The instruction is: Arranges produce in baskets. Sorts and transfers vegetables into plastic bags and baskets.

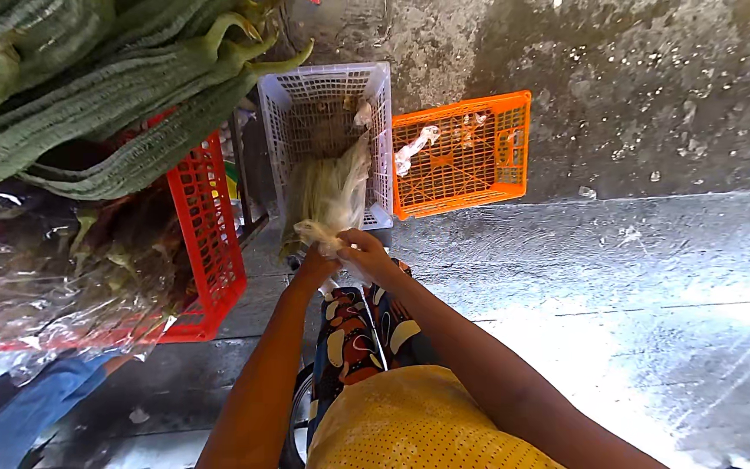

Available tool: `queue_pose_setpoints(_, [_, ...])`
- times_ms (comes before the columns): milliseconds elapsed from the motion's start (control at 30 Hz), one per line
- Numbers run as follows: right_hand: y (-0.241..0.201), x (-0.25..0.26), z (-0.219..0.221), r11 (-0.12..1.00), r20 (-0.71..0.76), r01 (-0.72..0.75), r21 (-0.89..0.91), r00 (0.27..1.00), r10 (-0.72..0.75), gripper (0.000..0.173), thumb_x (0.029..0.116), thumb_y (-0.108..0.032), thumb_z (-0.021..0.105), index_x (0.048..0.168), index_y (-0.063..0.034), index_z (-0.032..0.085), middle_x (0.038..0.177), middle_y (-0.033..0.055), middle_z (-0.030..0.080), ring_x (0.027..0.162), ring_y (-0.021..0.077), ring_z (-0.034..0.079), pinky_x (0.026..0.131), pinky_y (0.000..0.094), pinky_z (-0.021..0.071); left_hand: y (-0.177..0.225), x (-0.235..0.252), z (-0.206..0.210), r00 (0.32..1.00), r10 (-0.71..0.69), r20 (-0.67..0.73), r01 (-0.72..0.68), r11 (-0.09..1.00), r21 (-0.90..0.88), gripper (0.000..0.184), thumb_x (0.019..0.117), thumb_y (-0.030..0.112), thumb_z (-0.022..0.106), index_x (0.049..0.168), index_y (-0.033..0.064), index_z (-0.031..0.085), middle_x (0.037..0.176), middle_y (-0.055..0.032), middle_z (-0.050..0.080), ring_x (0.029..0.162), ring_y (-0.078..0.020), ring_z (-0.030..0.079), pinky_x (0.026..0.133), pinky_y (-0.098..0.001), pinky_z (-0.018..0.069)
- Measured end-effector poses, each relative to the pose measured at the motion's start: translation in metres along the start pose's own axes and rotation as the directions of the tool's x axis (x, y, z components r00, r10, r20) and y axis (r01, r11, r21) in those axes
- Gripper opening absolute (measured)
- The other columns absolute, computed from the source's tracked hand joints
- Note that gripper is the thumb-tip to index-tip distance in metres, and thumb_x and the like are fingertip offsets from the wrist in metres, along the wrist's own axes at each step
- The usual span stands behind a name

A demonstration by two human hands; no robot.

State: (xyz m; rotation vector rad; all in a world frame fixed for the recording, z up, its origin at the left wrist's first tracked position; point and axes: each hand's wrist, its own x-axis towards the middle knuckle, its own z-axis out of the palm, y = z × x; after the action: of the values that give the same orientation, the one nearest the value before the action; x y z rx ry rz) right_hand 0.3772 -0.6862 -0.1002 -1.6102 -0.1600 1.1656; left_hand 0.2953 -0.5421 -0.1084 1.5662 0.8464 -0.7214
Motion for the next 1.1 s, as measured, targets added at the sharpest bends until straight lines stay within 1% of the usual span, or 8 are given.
queue_pose_setpoints(67, [0.013, -0.003, -0.003, 0.995, 0.011, -0.006, 0.103, 1.000, 0.005, 0.031, 0.0938, -0.023, 0.062, 0.110, 0.0026, 0.068, 0.116, 0.0170, 0.065, 0.110, 0.0244, 0.060, 0.096, 0.0462, 0.0501, 0.005, 0.004, 0.001, 0.999, 0.001, -0.035, 0.003, 0.994, 0.113, 0.042, 0.0952, 0.012, 0.070, 0.130, -0.0069, 0.058, 0.124, -0.0272, 0.064, 0.116, -0.0367, 0.063, 0.102, -0.0549, 0.0482])
queue_pose_setpoints(200, [0.032, -0.011, -0.004, 0.941, -0.120, -0.032, 0.337, 0.990, 0.077, 0.056, 0.1010, -0.036, 0.051, 0.146, -0.0029, 0.050, 0.146, 0.0147, 0.054, 0.132, 0.0218, 0.053, 0.109, 0.0444, 0.0453, 0.026, 0.019, 0.009, 0.958, -0.039, -0.285, 0.019, 0.997, -0.072, 0.038, 0.1012, 0.012, 0.058, 0.131, -0.0107, 0.055, 0.126, -0.0300, 0.062, 0.119, -0.0386, 0.061, 0.103, -0.0567, 0.0473])
queue_pose_setpoints(333, [0.057, -0.010, -0.016, 0.889, -0.369, -0.219, 0.402, 0.850, 0.377, 0.046, 0.1062, -0.038, 0.048, 0.138, -0.0054, 0.056, 0.138, 0.0141, 0.060, 0.124, 0.0266, 0.059, 0.099, 0.0505, 0.0506, 0.054, 0.045, -0.020, 0.827, -0.106, -0.551, -0.288, 0.763, -0.579, 0.038, 0.0983, 0.005, 0.052, 0.135, -0.0038, 0.049, 0.121, -0.0152, 0.061, 0.107, -0.0201, 0.062, 0.093, -0.0394, 0.0535])
queue_pose_setpoints(533, [0.117, -0.008, -0.044, 0.740, -0.292, -0.504, 0.446, 0.699, 0.653, 0.039, 0.1065, -0.027, 0.053, 0.136, -0.0016, 0.055, 0.132, 0.0198, 0.061, 0.113, 0.0309, 0.063, 0.092, 0.0474, 0.0541, 0.109, 0.041, -0.053, 0.752, -0.040, -0.658, -0.490, 0.633, -0.599, 0.040, 0.0982, 0.003, 0.051, 0.138, -0.0008, 0.046, 0.129, -0.0136, 0.058, 0.118, -0.0200, 0.059, 0.100, -0.0394, 0.0522])
queue_pose_setpoints(733, [0.139, 0.008, -0.041, 0.536, -0.116, -0.621, 0.572, 0.586, 0.802, 0.062, 0.1067, -0.046, 0.049, 0.153, -0.0076, 0.039, 0.149, 0.0241, 0.048, 0.125, 0.0368, 0.059, 0.096, 0.0486, 0.0538, 0.039, 0.009, -0.037, 0.758, -0.087, -0.646, -0.350, 0.782, -0.516, 0.036, 0.1009, 0.010, 0.051, 0.135, -0.0006, 0.048, 0.119, -0.0091, 0.058, 0.103, -0.0143, 0.058, 0.092, -0.0342, 0.0507])
queue_pose_setpoints(933, [0.132, 0.061, -0.036, 0.587, -0.190, -0.442, 0.678, 0.666, 0.721, 0.062, 0.1042, -0.034, 0.060, 0.153, -0.0042, 0.035, 0.153, 0.0248, 0.045, 0.135, 0.0371, 0.052, 0.103, 0.0511, 0.0512, -0.030, 0.028, -0.024, 0.761, -0.459, -0.458, -0.202, 0.504, -0.840, 0.031, 0.1096, 0.018, 0.039, 0.133, -0.0007, 0.045, 0.105, -0.0147, 0.057, 0.088, -0.0216, 0.061, 0.081, -0.0399, 0.0555])
queue_pose_setpoints(1033, [0.124, 0.072, -0.046, 0.577, -0.239, -0.409, 0.707, 0.629, 0.740, 0.063, 0.1036, -0.040, 0.056, 0.153, -0.0070, 0.037, 0.152, 0.0232, 0.046, 0.137, 0.0374, 0.050, 0.104, 0.0554, 0.0464, -0.042, 0.037, -0.014, 0.711, -0.517, -0.478, -0.192, 0.510, -0.838, 0.028, 0.1086, 0.017, 0.040, 0.128, -0.0019, 0.047, 0.104, -0.0145, 0.055, 0.087, -0.0214, 0.058, 0.078, -0.0389, 0.0539])
queue_pose_setpoints(1100, [0.122, 0.069, -0.056, 0.636, -0.374, -0.375, 0.675, 0.569, 0.732, 0.058, 0.1041, -0.039, 0.054, 0.150, -0.0051, 0.043, 0.152, 0.0243, 0.046, 0.136, 0.0404, 0.047, 0.104, 0.0610, 0.0431, -0.039, 0.040, -0.006, 0.678, -0.513, -0.527, -0.200, 0.561, -0.803, 0.034, 0.1090, 0.015, 0.041, 0.135, -0.0066, 0.046, 0.120, -0.0208, 0.056, 0.102, -0.0257, 0.059, 0.090, -0.0418, 0.0528])
